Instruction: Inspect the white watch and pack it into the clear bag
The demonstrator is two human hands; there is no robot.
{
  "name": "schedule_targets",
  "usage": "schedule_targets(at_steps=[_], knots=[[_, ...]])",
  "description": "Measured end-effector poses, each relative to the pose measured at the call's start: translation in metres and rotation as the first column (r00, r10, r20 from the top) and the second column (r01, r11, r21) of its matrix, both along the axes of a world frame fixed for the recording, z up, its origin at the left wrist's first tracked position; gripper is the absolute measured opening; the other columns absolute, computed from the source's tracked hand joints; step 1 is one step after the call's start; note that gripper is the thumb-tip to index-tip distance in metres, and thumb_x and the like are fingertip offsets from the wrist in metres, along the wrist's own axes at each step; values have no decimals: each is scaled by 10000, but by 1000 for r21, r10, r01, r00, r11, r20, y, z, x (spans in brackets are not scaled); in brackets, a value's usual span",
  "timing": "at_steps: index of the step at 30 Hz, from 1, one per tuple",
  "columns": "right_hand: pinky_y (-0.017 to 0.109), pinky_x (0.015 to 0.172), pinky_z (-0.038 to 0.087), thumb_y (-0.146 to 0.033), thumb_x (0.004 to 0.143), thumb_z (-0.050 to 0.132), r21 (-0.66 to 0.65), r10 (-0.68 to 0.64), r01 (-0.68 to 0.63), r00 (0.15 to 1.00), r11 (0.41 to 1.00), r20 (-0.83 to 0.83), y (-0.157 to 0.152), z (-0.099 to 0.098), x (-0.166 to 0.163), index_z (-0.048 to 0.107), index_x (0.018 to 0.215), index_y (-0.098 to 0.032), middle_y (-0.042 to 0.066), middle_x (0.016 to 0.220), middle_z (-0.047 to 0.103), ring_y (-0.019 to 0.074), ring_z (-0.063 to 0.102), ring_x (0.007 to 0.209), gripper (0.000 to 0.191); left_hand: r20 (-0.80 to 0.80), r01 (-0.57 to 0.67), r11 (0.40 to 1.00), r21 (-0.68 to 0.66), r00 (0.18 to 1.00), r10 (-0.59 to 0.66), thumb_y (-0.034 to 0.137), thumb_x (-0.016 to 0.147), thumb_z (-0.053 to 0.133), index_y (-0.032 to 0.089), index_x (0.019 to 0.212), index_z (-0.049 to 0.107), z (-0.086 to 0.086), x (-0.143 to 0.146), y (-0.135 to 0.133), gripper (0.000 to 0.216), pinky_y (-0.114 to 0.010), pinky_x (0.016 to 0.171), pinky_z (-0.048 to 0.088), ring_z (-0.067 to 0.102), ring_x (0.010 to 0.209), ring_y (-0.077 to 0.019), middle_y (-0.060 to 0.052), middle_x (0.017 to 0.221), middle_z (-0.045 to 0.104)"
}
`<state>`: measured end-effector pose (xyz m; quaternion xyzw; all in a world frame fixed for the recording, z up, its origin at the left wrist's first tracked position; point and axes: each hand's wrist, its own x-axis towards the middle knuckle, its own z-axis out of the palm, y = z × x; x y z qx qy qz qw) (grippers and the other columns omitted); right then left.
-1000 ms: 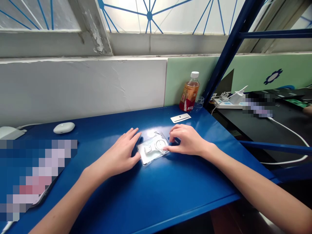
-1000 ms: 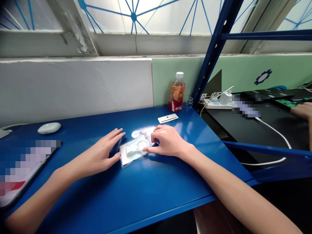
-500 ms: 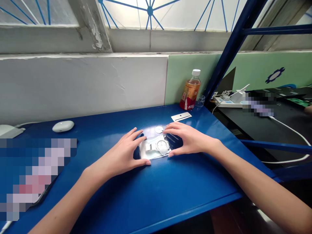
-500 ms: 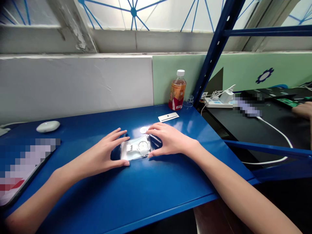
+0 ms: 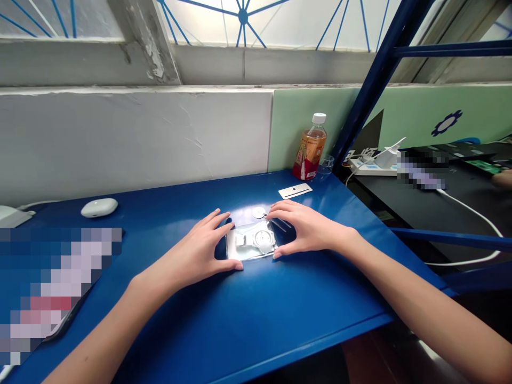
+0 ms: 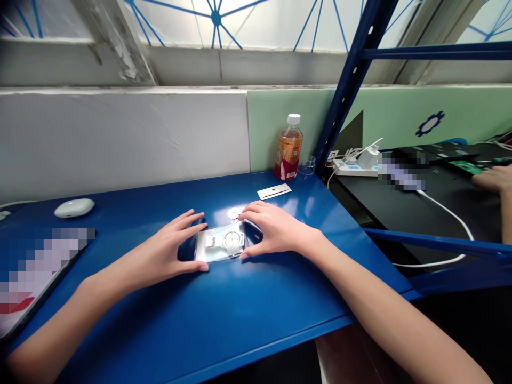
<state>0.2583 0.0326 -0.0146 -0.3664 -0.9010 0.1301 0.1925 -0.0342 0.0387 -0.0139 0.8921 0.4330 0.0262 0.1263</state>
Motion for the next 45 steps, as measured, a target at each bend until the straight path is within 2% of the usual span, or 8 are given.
schedule_targets(at_steps=[15, 21, 25, 30, 35, 41, 45], knots=[[499, 1055, 451, -599, 709, 774, 12, 20, -20, 1000, 1000, -11, 1, -5, 1, 610, 1290, -156, 180, 1324, 616, 346, 534, 1272, 749, 6, -22, 1000, -13, 1000, 22, 814, 721, 605, 144, 1409, 541, 3, 2, 0, 962, -557, 1125, 373, 242, 1476, -402, -169, 1562, 374], [477, 1064, 451, -608, 706, 774, 5, 5, -5, 1000, 1000, -2, 2, -6, 2, 625, 1265, -136, 183, 1336, 607, 340, 532, 1275, 747, 65, 74, 992, 100, 995, -80, 686, 805, 629, 164, 1420, 524, 2, 5, -6, 814, -500, 1118, 405, 401, 1408, -373, -149, 1525, 444], [483, 1052, 461, -587, 715, 775, -9, 8, -8, 1000, 1000, -9, 2, -5, 1, 632, 1253, -120, 193, 1327, 610, 340, 535, 1266, 727, 120, 86, 989, 122, 988, -100, 644, 860, 590, 183, 1455, 475, -4, 12, -10, 761, -482, 1107, 419, 473, 1359, -347, -141, 1493, 487], [493, 1054, 453, -555, 728, 776, -3, 12, -12, 1000, 1000, -19, 0, -4, 0, 631, 1271, -148, 188, 1329, 608, 345, 532, 1274, 694, 94, 66, 994, 82, 993, -74, 646, 908, 512, 143, 1511, 386, -13, 15, -8, 796, -526, 1171, 303, 293, 1468, -351, -161, 1579, 345], [483, 1059, 453, -550, 770, 739, 4, 12, -12, 1000, 1000, 14, -2, -2, -2, 614, 1286, -106, 209, 1337, 600, 348, 528, 1282, 692, 4, 54, 998, 35, 999, -54, 679, 926, 444, 147, 1555, 294, -13, 14, -7, 837, -559, 1193, 202, 122, 1507, -352, -153, 1627, 175], [510, 1069, 440, -577, 779, 719, 19, 24, -25, 999, 1000, 27, -2, -2, 0, 589, 1308, -89, 232, 1367, 577, 359, 509, 1303, 731, -31, 63, 997, 44, 998, -62, 649, 955, 410, 144, 1576, 216, -14, 14, -10, 824, -589, 1181, 204, 100, 1503, -364, -147, 1621, 183], [512, 1074, 436, -626, 740, 733, 24, 24, -25, 999, 999, 41, -1, -2, 3, 585, 1303, -102, 230, 1409, 540, 368, 476, 1337, 783, -24, 56, 997, 45, 998, -55, 689, 914, 462, 171, 1567, 263, -13, 8, -7, 857, -592, 1180, 191, 68, 1502, -382, -137, 1629, 140]])
